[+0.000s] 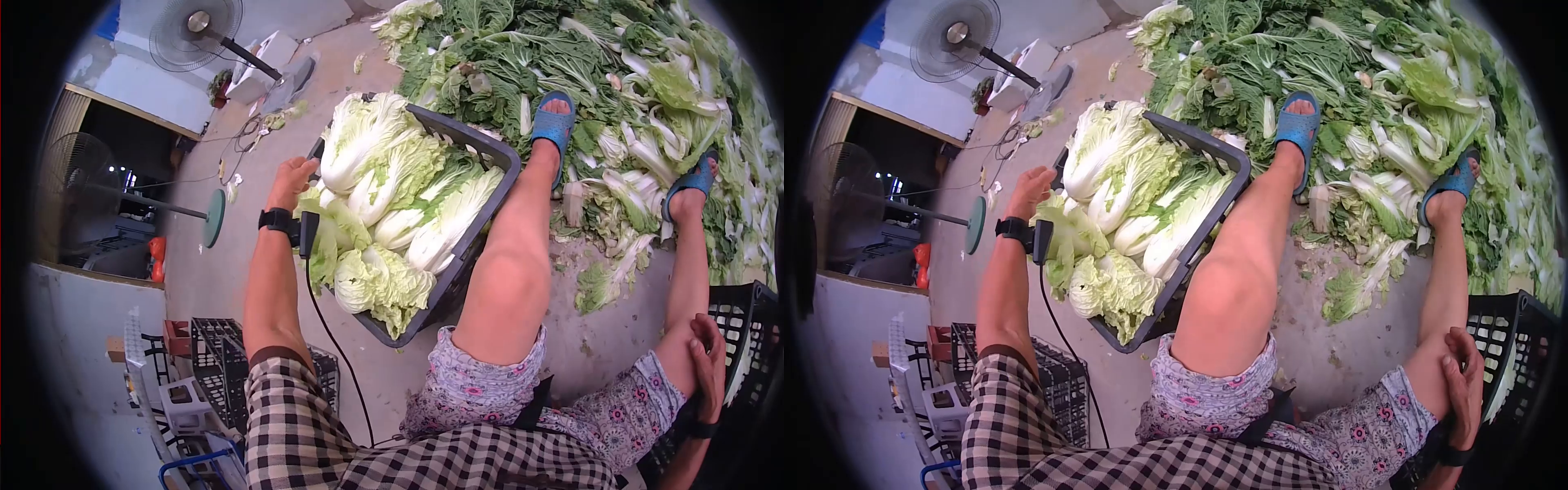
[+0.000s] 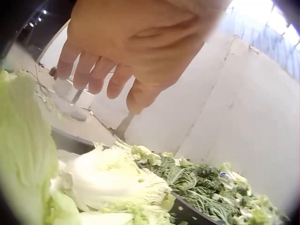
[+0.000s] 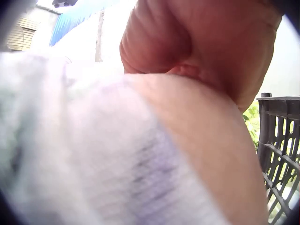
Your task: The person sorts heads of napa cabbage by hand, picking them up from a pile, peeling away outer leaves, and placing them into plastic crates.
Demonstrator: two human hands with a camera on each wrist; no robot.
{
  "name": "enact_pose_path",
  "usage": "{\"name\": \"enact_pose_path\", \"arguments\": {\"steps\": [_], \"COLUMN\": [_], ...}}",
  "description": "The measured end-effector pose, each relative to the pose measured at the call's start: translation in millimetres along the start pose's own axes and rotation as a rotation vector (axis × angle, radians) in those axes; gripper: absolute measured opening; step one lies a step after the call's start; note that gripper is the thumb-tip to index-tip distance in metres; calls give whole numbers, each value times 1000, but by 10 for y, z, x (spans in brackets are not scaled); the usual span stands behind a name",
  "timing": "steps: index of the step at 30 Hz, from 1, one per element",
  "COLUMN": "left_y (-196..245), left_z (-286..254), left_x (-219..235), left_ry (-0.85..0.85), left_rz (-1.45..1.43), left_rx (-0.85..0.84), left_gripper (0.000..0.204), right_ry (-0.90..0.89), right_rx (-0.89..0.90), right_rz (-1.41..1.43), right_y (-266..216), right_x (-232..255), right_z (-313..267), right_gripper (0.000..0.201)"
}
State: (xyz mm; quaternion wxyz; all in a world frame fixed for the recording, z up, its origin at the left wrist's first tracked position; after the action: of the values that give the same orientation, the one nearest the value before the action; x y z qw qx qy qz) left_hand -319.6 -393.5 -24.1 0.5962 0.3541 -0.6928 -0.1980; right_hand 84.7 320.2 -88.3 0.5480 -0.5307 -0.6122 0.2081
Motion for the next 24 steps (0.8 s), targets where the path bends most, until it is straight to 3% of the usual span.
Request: {"name": "enact_pose_path", "arguments": {"steps": [3,6,11,14,18,22,24], "left_y": [-62,-119,-277,-171,-347,-518,-361], "left_z": [243,174,187,59,60,38,-85], "left_x": [-282,-479,-524,-585,-689,-653,-691], "left_ry": [87,-50,14,101,52,78,131], "left_rz": [185,157,148,95,-286,-287,-374], "left_rx": [101,193,248,186,102,324,241], "left_gripper": [46,60,68,62,51,50,53], "right_ry": [-20,-46,8,-2,3,18,30], "right_rx": [-4,-18,-4,-44,-34,-10,7], "right_rz": [-40,-69,-9,-22,3,6,-5], "right_y": [-57,-26,-18,-11,-68,-92,-105], "right_x": [-23,-2,-23,-16,-42,-80,-89], "right_z": [-17,-19,-24,2,-5,-10,-17], "right_gripper": [65,68,66,64,62,55,52]}}
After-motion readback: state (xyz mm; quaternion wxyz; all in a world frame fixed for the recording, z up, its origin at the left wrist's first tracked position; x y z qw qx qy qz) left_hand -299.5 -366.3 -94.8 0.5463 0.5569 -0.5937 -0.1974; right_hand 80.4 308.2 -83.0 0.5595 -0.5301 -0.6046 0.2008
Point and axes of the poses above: each hand's wrist, its own z-axis towards the middle knuckle, its own x-axis out of the back of the hand, y = z × x, the point moved 6 cm from there along z, towards the middle knuckle, and after that the axes turned 1 degree about -y, right-handed, at the moved point
